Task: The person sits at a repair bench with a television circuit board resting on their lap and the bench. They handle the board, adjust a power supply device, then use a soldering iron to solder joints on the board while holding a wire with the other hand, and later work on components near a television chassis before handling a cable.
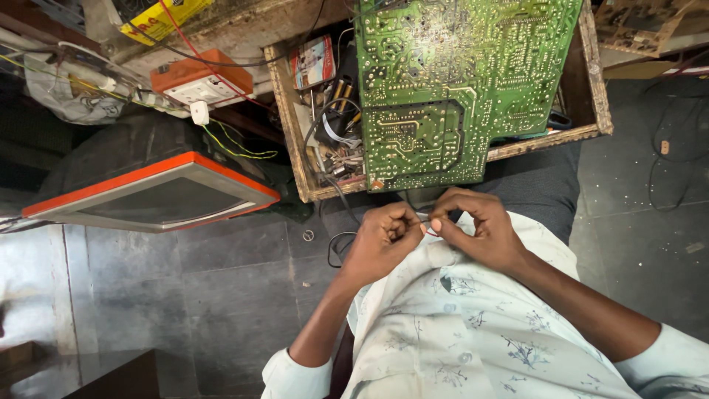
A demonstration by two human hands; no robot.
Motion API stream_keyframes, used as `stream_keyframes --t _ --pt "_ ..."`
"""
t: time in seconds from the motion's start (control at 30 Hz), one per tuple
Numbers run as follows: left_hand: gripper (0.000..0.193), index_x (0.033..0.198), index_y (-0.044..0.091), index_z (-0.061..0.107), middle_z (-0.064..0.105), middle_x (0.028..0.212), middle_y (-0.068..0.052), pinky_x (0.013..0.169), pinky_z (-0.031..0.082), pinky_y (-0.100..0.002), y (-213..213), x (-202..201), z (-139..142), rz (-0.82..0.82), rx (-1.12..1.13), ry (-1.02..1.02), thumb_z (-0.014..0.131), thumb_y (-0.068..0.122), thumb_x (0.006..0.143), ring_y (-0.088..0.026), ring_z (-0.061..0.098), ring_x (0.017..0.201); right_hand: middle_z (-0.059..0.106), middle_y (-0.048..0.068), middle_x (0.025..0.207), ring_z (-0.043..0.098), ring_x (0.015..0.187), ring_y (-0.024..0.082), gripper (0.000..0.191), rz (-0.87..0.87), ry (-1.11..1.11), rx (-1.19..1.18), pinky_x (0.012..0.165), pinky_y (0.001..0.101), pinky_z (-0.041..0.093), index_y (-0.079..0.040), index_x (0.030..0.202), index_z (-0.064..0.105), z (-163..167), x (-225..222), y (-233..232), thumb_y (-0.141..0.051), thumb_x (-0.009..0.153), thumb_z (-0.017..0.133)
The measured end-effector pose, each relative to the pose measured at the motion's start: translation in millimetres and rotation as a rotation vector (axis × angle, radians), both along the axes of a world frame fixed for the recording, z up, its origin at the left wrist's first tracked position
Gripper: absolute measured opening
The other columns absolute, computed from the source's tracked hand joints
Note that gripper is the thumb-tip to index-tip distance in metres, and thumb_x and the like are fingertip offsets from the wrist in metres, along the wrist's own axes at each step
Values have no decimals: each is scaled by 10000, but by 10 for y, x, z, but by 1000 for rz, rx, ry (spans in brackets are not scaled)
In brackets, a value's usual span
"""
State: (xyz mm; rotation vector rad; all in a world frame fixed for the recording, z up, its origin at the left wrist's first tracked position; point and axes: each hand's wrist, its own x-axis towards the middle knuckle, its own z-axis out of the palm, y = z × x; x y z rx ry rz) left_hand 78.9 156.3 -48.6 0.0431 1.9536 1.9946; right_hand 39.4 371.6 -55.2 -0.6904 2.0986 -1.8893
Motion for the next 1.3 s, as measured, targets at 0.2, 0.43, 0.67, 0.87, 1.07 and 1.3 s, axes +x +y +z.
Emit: stream_keyframes --t 0.2,0.43,0.67,0.87,1.07,1.3 --pt "106 891 7 616 547 745 84 507 321 -188 25 -21 46 -18 15 -29 668 43 977 49 433 637 721 55 880 638 798 117 66 -44 -68 26 690 269 491 9 913 720 -47 23 3 -56 924 722" --pt "106 967 4 645 602 819 73 566 378 -172 -30 35 -158 49 83 6 667 96 1017 43 485 721 722 113 1059 675 950 149 136 -100 -107 -113 816 273 531 27 1073 728 -247 75 -72 -63 974 703" --pt "93 1001 23 627 596 831 61 564 353 -175 -280 52 -559 196 241 -48 649 99 1051 29 465 688 702 123 1160 706 1049 183 196 -132 -210 -208 942 293 561 20 1211 706 -485 120 -213 -42 1033 652" --pt "112 981 21 631 601 815 55 548 364 -178 -348 97 -541 174 233 -93 651 108 1048 29 476 676 710 150 1160 675 1043 194 202 -106 1 -110 926 287 538 34 1174 708 -502 161 -342 3 976 729" --pt "117 976 18 625 609 812 43 553 371 -175 -320 129 -501 141 239 -120 653 109 1043 24 489 682 735 121 1038 690 945 179 117 -133 57 -21 832 287 539 17 1061 738 -434 209 -340 -37 959 760" --pt "166 966 10 627 650 794 2 501 375 -191 -239 159 -437 111 263 -175 670 160 1022 7 500 604 689 143 980 671 911 272 119 -166 354 140 837 363 520 21 1033 690 -292 209 -286 -55 958 742"
